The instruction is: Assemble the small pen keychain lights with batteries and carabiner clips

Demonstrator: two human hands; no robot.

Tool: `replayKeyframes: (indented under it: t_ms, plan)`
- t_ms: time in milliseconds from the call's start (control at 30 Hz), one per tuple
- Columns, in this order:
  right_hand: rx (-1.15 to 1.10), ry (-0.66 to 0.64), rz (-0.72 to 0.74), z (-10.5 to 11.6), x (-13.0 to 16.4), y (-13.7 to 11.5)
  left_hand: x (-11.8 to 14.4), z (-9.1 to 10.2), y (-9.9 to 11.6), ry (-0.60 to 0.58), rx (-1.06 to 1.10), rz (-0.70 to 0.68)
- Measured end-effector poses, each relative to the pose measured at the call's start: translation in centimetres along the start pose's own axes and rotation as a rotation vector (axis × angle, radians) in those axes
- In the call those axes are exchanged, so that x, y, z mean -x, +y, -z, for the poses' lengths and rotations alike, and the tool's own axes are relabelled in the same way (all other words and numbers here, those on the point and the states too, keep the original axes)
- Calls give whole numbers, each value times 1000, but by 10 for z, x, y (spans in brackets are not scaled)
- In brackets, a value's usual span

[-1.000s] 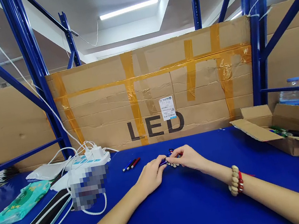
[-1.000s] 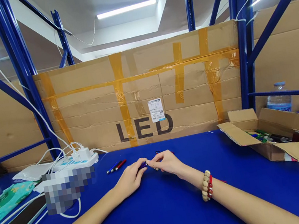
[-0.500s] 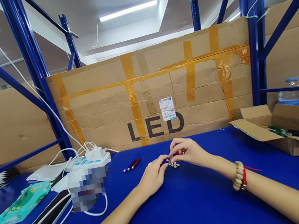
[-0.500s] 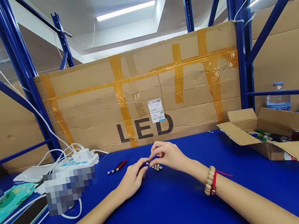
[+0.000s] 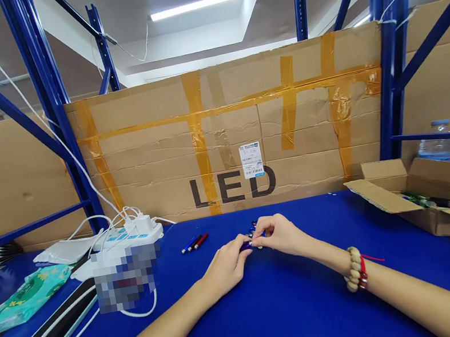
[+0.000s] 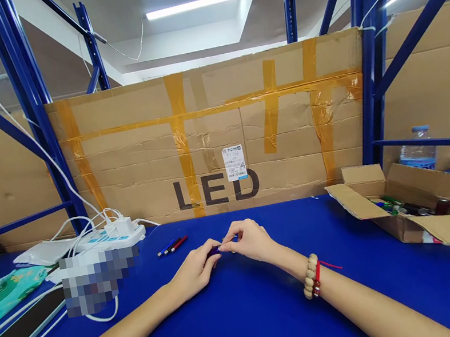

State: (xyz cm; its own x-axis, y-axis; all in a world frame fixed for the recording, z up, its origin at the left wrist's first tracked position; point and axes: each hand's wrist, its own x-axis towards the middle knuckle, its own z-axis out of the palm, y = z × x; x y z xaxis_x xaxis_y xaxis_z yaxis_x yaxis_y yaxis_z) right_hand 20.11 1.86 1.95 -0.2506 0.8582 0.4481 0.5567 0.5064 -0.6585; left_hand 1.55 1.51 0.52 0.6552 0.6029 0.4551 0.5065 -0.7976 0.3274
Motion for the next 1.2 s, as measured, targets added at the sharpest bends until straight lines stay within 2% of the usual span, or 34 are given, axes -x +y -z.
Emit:
replayKeyframes:
  t_ms: [133,233,500,700,800,900,1000,1200]
  plan:
    - [-181,-113,-213,-1,2,-6,0,-2,-3,23,-36,9]
    - [-227,-130,-273,-1,4,-7,-1,-3,-4,12,-73,6]
    - [-264,-127,-207,-4,0,5,-4,-2,-6,-2,-46,12]
    - [-221,-110,-140,1,-4,3,-7,-1,-6,-3,-82,10]
    - [-57,-21,-117,10,-7,1,-8,0,-8,24,-130,38]
    - [380,127,-81,24,-8,1,-8,2,-9,30,-181,57]
    - [682,97,-89,36,-7,5,-8,3,-10,21,-263,19]
    - [739,2,-134,38,-7,17,-9,2,-12,14,-385,-54]
